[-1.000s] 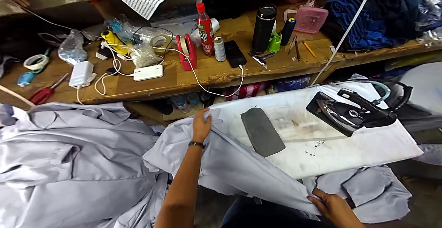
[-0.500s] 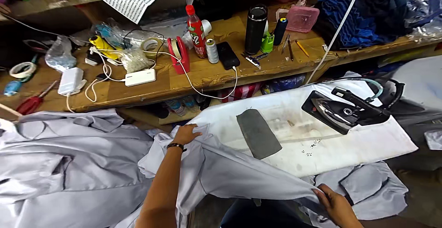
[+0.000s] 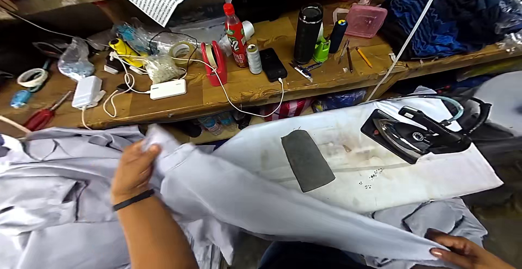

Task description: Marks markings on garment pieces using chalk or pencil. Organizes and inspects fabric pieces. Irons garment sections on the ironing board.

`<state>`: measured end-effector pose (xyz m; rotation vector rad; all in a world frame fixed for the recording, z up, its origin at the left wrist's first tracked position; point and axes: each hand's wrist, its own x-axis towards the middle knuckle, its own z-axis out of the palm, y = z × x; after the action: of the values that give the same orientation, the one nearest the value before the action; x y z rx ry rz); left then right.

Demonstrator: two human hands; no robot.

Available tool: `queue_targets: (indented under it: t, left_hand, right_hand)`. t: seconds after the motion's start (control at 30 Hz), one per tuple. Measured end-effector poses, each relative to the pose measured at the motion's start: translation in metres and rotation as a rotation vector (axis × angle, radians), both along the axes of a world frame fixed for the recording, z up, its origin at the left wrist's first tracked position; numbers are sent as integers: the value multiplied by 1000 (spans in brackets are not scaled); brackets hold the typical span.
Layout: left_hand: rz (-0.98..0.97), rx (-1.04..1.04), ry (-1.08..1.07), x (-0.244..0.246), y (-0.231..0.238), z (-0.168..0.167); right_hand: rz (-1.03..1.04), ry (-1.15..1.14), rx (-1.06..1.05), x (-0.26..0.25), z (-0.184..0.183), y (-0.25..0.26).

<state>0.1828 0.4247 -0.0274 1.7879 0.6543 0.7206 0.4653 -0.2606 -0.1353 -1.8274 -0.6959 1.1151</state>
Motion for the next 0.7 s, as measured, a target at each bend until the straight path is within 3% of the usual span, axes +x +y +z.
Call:
queue_targets:
  t: [0.07,0.17,0.23,0.3,0.37,0.47,0.57,0.7]
  left_hand:
    - [-64,47,321,48,-4,-23]
    - [-222,108,559,124,-5,-93]
    - [-207,150,701,156,-12,-139]
    - [-124,208,865,175,-22,-174]
    - [-75,215,1005,184,-27,-194]
    - [-57,168,1085,188,-29,-203]
    - [-44,160,1062,187,-29,-203]
    - [-26,165,942,183,-34,-187]
  right_hand:
    - [-65,36,-155,16,-7,-22]
    - [-185,30,-433,37,-47,-42]
    - [-193,-104,-539,51,-68,-40]
    - [-69,-289,-706,72,-75,-22]
    - [53,-424,-815,87,-75,16]
    - [-54,-513,-497,95,-77,109]
    - [-77,-367,-287,88,-84,221]
    - [119,-333,-424,77,-92,329]
